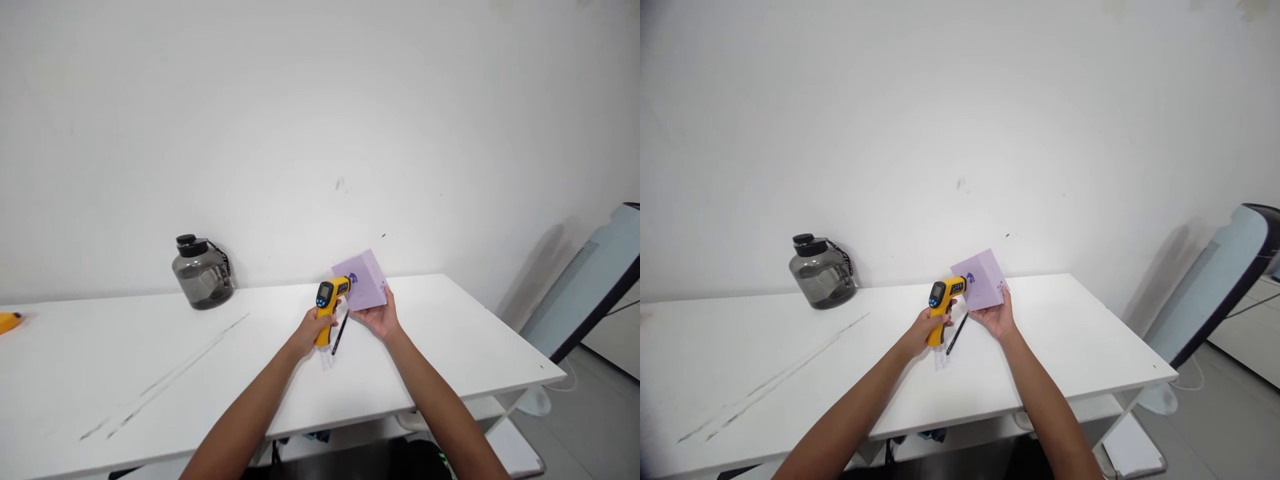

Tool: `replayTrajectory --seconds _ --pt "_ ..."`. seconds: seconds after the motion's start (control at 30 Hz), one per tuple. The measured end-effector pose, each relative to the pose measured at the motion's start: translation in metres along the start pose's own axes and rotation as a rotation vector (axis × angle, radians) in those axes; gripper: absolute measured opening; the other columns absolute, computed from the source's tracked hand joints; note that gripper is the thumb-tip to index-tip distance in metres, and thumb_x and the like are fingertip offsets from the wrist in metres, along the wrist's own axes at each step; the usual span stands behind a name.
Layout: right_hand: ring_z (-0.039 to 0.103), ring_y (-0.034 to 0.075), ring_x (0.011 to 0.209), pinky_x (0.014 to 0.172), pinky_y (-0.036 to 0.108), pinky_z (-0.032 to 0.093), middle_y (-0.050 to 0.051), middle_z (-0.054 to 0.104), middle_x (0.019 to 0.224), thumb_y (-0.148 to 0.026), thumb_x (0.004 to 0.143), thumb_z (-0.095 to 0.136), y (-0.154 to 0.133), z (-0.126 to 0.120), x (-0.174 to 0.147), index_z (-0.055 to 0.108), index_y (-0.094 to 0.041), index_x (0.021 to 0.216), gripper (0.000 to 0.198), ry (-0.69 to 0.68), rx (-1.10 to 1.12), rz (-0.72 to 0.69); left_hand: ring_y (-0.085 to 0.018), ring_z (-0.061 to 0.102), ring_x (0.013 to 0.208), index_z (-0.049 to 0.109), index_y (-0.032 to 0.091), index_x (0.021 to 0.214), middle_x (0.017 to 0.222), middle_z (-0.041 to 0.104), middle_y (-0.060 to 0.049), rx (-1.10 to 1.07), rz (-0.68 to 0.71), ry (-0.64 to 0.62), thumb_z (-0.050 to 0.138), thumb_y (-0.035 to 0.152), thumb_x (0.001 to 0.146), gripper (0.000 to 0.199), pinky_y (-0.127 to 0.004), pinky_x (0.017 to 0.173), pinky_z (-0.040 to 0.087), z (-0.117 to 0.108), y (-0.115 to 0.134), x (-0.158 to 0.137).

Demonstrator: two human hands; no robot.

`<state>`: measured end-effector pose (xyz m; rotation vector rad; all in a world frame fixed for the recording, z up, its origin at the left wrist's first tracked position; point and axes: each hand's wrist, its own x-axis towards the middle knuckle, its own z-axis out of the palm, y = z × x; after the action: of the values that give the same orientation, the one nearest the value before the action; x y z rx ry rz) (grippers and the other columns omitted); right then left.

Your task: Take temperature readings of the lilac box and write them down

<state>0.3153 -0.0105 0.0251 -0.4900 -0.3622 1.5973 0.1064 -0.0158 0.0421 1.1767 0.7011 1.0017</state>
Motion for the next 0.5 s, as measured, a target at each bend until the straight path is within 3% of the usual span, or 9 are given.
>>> replayTrajectory --seconds 0.13,0.23,0.5 --pt "0.068 0.031 0.101 0.08 0.054 0.059 0.016 0.07 0.114 -0.065 0.087 0.051 0.0 0.0 0.0 0.052 -0.017 0.133 0.066 -0.025 -0.032 0.018 -0.01 0.056 0.072 0.07 0.015 0.097 0.111 0.066 -0.007 -0.029 -0.029 0.057 0.084 0.032 0.056 0.047 -0.03 0.078 0.048 0.002 -0.006 0.002" --pt "0.069 0.029 0.1 0.08 0.052 0.059 0.016 0.07 0.112 -0.066 0.087 0.051 0.002 -0.002 0.001 0.052 -0.017 0.132 0.067 -0.04 -0.048 0.037 -0.011 0.057 0.07 0.07 0.016 0.105 0.1 0.067 -0.005 -0.059 -0.042 0.1 0.084 0.033 0.057 0.053 -0.029 0.076 0.049 0.0 -0.012 0.006" --pt "0.07 0.028 0.101 0.084 0.052 0.059 0.013 0.071 0.115 -0.06 0.088 0.055 0.007 -0.002 -0.001 0.052 -0.019 0.131 0.06 -0.066 -0.111 0.012 -0.01 0.058 0.068 0.069 0.015 0.109 0.081 0.06 0.002 -0.117 -0.056 0.07 0.086 0.029 0.059 0.055 -0.03 0.078 0.05 0.0 -0.015 0.007"
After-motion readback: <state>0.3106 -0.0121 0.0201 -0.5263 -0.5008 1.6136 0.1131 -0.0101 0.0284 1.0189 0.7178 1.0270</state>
